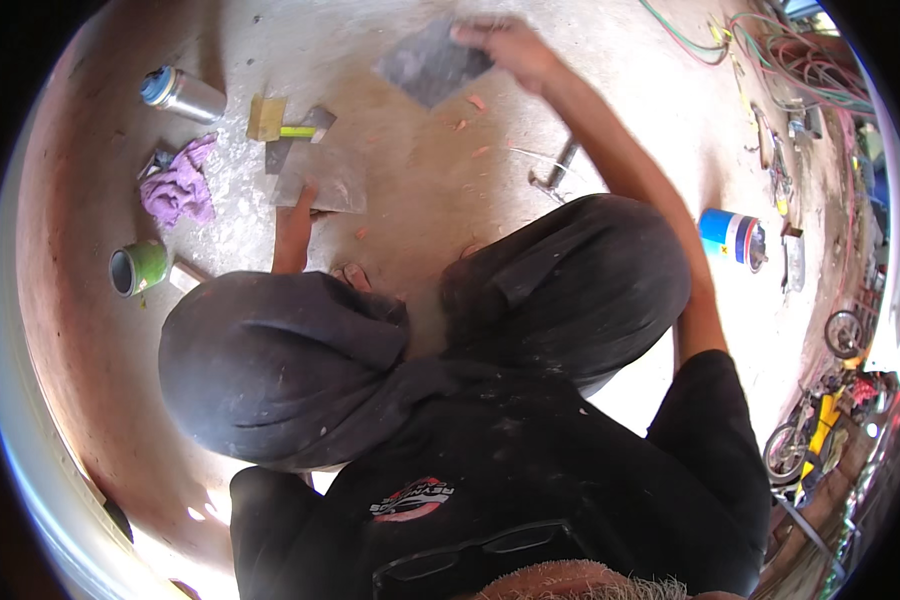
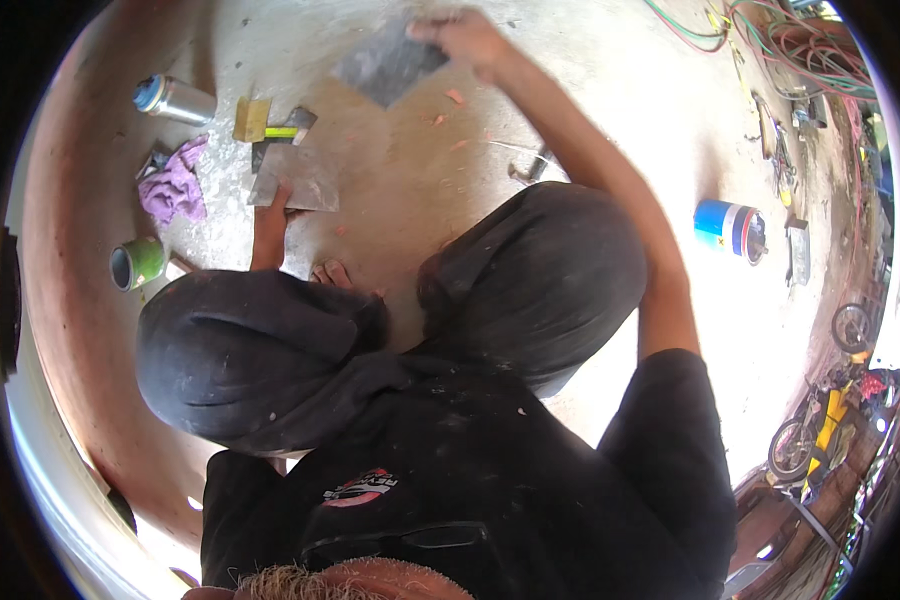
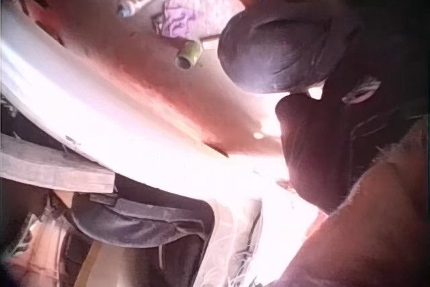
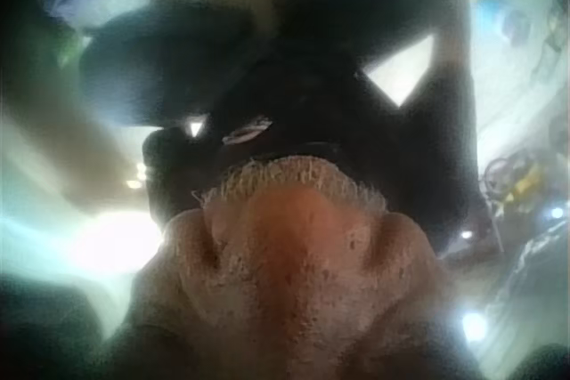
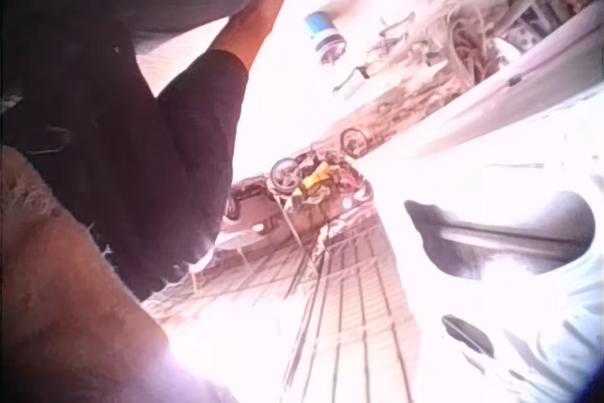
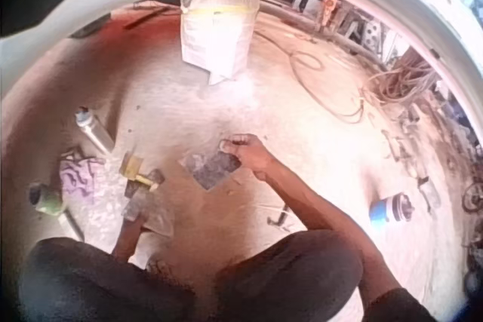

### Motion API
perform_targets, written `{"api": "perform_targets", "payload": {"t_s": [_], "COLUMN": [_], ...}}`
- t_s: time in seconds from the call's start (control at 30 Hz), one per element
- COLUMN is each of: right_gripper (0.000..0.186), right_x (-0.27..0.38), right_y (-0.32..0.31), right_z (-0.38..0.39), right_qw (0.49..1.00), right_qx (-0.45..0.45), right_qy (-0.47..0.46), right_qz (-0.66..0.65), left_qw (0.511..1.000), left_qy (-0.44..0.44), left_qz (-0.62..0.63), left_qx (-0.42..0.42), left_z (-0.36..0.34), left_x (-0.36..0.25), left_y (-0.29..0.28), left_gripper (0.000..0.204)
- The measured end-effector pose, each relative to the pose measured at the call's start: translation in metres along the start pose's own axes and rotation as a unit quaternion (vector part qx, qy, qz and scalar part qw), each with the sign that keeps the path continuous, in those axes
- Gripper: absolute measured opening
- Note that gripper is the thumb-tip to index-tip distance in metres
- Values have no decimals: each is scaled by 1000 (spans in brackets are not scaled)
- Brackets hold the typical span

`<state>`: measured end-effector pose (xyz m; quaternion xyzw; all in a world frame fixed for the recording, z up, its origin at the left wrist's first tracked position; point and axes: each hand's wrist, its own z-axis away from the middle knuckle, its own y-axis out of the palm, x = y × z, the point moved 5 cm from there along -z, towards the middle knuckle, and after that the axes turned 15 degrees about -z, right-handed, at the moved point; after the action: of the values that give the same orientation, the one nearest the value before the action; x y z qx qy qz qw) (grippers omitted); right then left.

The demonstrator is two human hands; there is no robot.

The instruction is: Prepping and sanding a vehicle door frame for body repair.

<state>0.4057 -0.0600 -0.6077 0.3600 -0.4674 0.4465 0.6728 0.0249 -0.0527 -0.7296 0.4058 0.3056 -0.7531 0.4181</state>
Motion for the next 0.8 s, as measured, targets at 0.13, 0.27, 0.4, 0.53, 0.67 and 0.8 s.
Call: {"api": "perform_targets", "payload": {"t_s": [0.13, 0.27, 0.4, 0.53, 0.67, 0.8], "right_gripper": [21, 26, 33, 34, 40, 31], "right_x": [-98, -169, -192, -196, -173, -190], "right_y": [23, 55, 65, 75, 63, -49], "right_z": [49, 92, 122, 132, 133, 132], "right_qw": [989, 999, 994, 986, 985, 938], "right_qx": [85, 49, -10, 15, -81, -266], "right_qy": [-107, 11, 5, -3, 23, -62], "right_qz": [57, 14, 106, 163, 151, 213], "left_qw": [991, 958, 953, 949, 969, 986], "left_qy": [10, -115, -182, -1, -21, -67], "left_qz": [-23, 23, -68, -168, -170, -21], "left_qx": [132, 263, 233, 267, 180, 154], "left_z": [-7, 4, 20, 26, 28, 9], "left_x": [19, 41, 40, 31, 18, 32], "left_y": [35, 64, 72, 73, 57, 57], "left_gripper": [55, 56, 64, 64, 64, 54]}}
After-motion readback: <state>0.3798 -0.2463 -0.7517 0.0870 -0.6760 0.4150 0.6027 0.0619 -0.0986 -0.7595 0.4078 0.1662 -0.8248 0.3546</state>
